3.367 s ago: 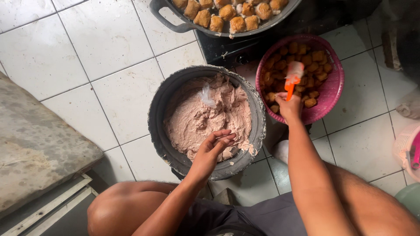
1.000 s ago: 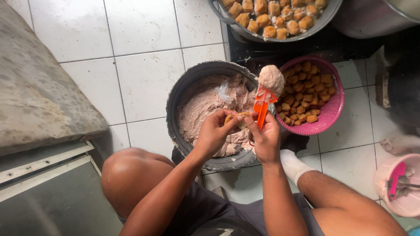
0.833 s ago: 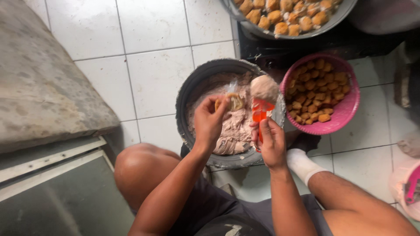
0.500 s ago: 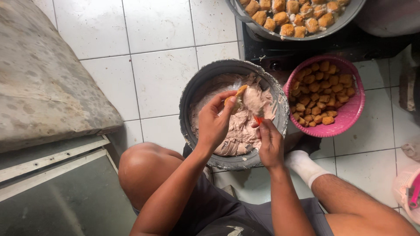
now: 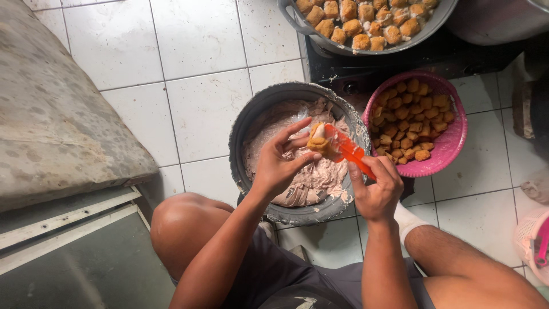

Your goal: The person sits on the floor and coats fried food pieces with a thick batter. They hold each piece in one hand, spread batter over it with an orange plastic spatula, and place the coated piece into a large pan filled with similarly coated pieces, repeating the cycle.

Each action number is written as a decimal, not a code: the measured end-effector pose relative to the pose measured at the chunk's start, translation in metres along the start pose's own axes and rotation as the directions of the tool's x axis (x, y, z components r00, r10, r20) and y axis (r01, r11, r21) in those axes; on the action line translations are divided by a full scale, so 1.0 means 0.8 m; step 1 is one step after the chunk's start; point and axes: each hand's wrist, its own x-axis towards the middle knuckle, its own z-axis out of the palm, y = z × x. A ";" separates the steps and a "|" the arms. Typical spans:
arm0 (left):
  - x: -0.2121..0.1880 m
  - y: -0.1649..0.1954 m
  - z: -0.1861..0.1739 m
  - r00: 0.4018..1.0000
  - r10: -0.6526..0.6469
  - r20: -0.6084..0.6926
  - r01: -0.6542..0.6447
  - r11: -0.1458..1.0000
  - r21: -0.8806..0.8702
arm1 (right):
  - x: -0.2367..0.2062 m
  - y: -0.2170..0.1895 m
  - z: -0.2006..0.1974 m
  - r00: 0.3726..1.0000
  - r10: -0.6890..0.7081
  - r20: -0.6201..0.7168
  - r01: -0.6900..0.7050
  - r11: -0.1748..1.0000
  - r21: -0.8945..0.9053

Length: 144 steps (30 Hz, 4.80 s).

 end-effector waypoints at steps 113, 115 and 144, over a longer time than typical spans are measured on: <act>0.005 -0.055 0.061 0.970 -0.216 0.107 0.241 0.868 -0.435 | 0.001 0.039 0.036 0.952 0.157 0.261 -0.300 0.334 0.894; -0.002 -0.045 0.059 0.982 -0.164 0.098 0.189 0.905 -0.381 | -0.001 0.033 0.034 0.951 0.175 0.255 -0.302 0.346 0.888; -0.009 -0.049 0.060 0.987 -0.155 0.033 0.156 0.916 -0.370 | 0.001 0.000 0.033 0.924 0.350 0.154 -0.343 0.583 0.736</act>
